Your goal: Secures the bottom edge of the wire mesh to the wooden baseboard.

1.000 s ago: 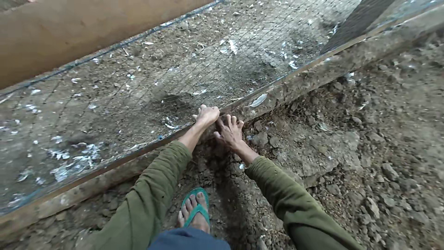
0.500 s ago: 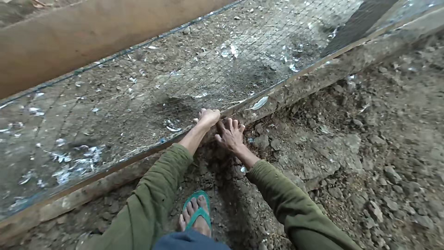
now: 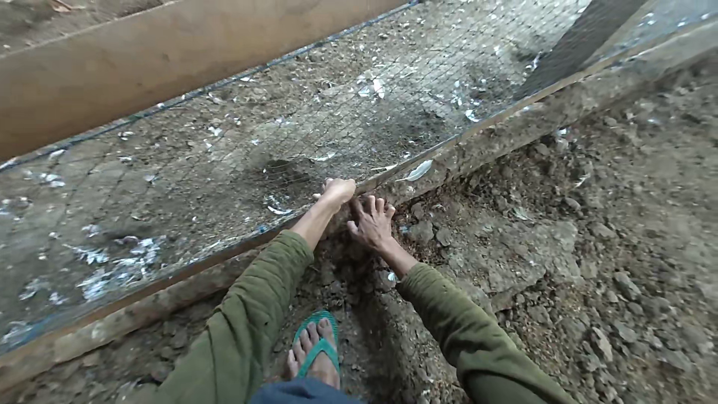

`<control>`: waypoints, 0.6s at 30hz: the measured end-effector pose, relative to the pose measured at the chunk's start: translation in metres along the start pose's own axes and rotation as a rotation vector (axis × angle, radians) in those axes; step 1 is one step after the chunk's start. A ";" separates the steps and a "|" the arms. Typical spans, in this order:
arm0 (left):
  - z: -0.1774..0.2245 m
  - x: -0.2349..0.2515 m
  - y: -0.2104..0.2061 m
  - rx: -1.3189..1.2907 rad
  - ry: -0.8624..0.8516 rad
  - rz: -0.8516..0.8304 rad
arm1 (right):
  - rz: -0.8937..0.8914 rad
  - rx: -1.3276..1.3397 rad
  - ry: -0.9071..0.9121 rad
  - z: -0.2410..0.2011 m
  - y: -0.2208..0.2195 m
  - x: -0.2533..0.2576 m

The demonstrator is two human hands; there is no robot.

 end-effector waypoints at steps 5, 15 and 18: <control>0.002 -0.005 -0.001 0.019 -0.005 0.010 | 0.059 0.029 0.066 0.004 0.003 0.000; -0.013 0.012 0.001 -0.126 0.024 -0.029 | 0.394 0.343 0.164 0.029 0.018 -0.006; -0.019 0.013 0.009 -0.042 -0.107 -0.189 | 0.466 0.363 0.132 0.035 0.025 0.000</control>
Point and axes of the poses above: each hand's wrist, its own x-axis towards the middle knuckle, its own y-axis out of the back of the hand, z = x × y, the point moved 1 cm from there along x, towards the middle knuckle, and after that the axes turned 9 degrees about z, right-handed, at the moved point
